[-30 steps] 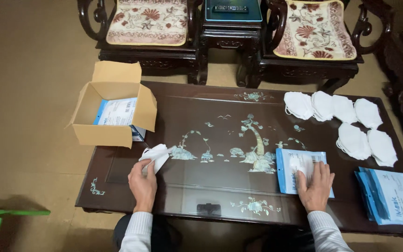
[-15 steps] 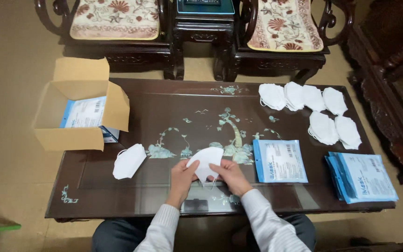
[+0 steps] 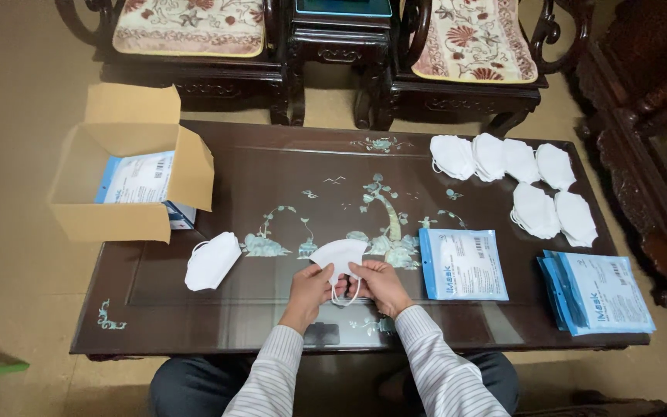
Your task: Packaging face masks into individual blue envelopes
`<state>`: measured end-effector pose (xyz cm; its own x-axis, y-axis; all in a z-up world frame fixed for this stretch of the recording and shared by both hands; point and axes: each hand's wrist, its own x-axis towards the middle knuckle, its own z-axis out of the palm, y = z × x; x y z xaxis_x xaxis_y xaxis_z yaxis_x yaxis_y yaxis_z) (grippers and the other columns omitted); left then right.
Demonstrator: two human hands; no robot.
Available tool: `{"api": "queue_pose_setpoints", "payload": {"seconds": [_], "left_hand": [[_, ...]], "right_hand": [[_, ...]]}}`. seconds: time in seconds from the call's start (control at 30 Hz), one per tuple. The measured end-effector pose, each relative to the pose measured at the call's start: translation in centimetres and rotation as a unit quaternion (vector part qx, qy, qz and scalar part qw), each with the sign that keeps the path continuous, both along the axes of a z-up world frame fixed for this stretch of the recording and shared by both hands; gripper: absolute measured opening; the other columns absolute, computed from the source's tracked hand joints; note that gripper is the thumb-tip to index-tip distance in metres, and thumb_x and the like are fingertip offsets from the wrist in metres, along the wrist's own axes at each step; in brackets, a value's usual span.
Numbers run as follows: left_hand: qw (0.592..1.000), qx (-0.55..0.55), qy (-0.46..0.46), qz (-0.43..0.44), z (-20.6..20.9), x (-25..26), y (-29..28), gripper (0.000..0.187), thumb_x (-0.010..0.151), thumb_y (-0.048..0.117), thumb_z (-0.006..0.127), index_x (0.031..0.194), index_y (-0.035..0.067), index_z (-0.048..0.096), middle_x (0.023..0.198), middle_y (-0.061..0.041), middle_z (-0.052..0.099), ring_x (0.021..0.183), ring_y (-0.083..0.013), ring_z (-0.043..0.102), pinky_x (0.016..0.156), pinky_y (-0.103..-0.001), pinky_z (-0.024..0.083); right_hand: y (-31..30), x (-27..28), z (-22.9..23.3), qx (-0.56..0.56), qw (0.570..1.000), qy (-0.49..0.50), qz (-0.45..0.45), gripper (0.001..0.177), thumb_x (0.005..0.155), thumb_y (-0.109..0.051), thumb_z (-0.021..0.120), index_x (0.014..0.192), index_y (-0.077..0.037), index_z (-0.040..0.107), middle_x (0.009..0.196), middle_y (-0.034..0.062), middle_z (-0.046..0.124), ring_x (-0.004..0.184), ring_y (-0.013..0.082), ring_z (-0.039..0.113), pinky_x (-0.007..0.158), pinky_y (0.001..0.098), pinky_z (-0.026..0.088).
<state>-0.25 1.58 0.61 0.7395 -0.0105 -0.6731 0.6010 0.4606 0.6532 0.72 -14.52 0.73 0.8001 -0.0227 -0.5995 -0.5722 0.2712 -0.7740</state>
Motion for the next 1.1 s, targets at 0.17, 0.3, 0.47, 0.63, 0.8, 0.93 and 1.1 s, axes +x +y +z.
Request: {"api": "queue_pose_setpoints", "payload": {"seconds": [0.17, 0.3, 0.47, 0.63, 0.8, 0.93, 1.1], "left_hand": [[1.0, -0.018, -0.012, -0.016, 0.6, -0.2, 0.2, 0.032, 0.091, 0.017, 0.08, 0.113, -0.004, 0.07, 0.093, -0.016, 0.067, 0.075, -0.0297, 0.075, 0.069, -0.043, 0.068], [0.999, -0.035, -0.019, -0.015, 2.5, -0.6, 0.6, 0.03, 0.094, 0.009, 0.071, 0.117, -0.008, 0.065, 0.094, -0.019, 0.067, 0.076, -0.0302, 0.075, 0.069, -0.041, 0.067], [0.999, -0.03, -0.022, -0.023, 2.6, -0.8, 0.7, 0.03, 0.088, 0.002, 0.075, 0.114, -0.01, 0.065, 0.095, -0.02, 0.071, 0.074, -0.0274, 0.076, 0.068, -0.038, 0.068], [0.999, -0.028, -0.03, -0.026, 0.5, -0.8, 0.8, 0.026, 0.088, -0.013, 0.055, 0.111, -0.009, 0.068, 0.089, -0.029, 0.072, 0.078, -0.0318, 0.076, 0.07, -0.039, 0.068], [0.984, -0.166, -0.052, 0.03, -1.6, -0.2, 0.2, 0.037, 0.104, 0.036, 0.059, 0.129, 0.01, 0.067, 0.13, -0.006, 0.069, 0.117, -0.0168, 0.063, 0.105, -0.038, 0.053], [0.975, -0.21, -0.04, 0.064, 1.9, -1.2, -0.9, 0.057, 0.106, 0.056, 0.043, 0.141, 0.013, 0.059, 0.133, -0.004, 0.066, 0.125, -0.0189, 0.06, 0.116, -0.038, 0.042], [0.991, -0.105, 0.002, 0.078, -0.4, -0.4, -1.8, 0.048, 0.101, 0.021, 0.069, 0.142, 0.0, 0.056, 0.141, -0.022, 0.062, 0.13, -0.0373, 0.059, 0.112, -0.047, 0.047]], "right_hand": [[-0.2, -0.2, 0.7, -0.002, 1.0, -0.009, 0.022, 0.018, 0.09, -0.012, 0.078, 0.093, 0.004, 0.072, 0.072, 0.0174, 0.073, 0.056, 0.0242, 0.074, 0.056, 0.0397, 0.067], [-0.8, -0.4, 0.3, 0.023, 0.999, -0.021, 0.03, 0.013, 0.091, -0.004, 0.074, 0.099, 0.005, 0.072, 0.077, 0.0196, 0.074, 0.06, 0.0268, 0.076, 0.058, 0.0411, 0.068], [-1.0, -0.9, 2.2, 0.068, 0.997, -0.011, 0.023, 0.009, 0.092, 0.001, 0.066, 0.098, 0.007, 0.07, 0.078, 0.0173, 0.073, 0.063, 0.0258, 0.076, 0.062, 0.0404, 0.068], [-1.7, -0.7, 2.6, 0.133, 0.991, 0.03, 0.01, 0.029, 0.096, -0.019, 0.064, 0.11, 0.004, 0.073, 0.09, 0.0242, 0.076, 0.073, 0.0321, 0.077, 0.069, 0.0448, 0.067], [-1.5, -0.3, -2.3, 0.039, 0.999, -0.01, -0.035, 0.03, 0.08, 0.006, 0.079, 0.111, 0.005, 0.074, 0.09, 0.0203, 0.077, 0.072, 0.0285, 0.078, 0.064, 0.0409, 0.067], [-0.6, 0.3, -4.7, -0.009, 0.996, -0.006, -0.092, 0.031, 0.081, 0.001, 0.082, 0.111, 0.001, 0.076, 0.087, 0.0155, 0.078, 0.068, 0.0211, 0.077, 0.063, 0.033, 0.067], [-1.7, 0.1, -6.7, -0.204, 0.97, -0.106, -0.077, 0.043, 0.079, -0.01, 0.087, 0.12, -0.005, 0.075, 0.094, 0.0154, 0.08, 0.083, 0.0224, 0.078, 0.073, 0.0347, 0.066]]}}
